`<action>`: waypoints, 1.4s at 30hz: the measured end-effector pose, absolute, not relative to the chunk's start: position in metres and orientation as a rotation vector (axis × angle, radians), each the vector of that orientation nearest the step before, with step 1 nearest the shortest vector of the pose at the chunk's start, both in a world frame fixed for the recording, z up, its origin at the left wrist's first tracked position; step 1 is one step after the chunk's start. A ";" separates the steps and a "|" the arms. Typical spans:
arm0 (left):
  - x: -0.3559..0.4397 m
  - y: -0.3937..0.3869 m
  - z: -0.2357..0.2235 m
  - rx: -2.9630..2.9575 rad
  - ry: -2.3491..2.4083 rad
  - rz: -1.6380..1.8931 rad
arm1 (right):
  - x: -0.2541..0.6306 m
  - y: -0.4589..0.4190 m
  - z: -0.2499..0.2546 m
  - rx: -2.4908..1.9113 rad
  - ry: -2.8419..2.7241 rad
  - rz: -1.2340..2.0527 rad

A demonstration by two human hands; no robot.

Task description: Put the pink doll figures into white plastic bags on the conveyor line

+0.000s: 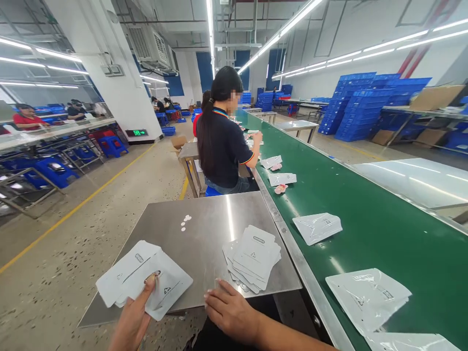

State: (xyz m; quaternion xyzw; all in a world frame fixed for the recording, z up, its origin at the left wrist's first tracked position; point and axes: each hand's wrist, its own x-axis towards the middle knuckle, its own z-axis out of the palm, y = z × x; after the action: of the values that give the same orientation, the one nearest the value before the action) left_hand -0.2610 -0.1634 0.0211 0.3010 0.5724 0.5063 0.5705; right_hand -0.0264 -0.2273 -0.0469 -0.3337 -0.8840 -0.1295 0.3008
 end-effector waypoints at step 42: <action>-0.031 -0.119 0.074 1.597 0.649 0.554 | 0.266 -0.105 0.064 -2.152 -0.934 0.492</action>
State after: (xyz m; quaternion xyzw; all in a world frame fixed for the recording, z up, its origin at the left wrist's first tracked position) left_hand -0.0315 -0.1186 0.0741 0.6938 0.2821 0.2405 0.6175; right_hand 0.2662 -0.1054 0.0640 -0.8362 -0.3631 0.1914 0.3638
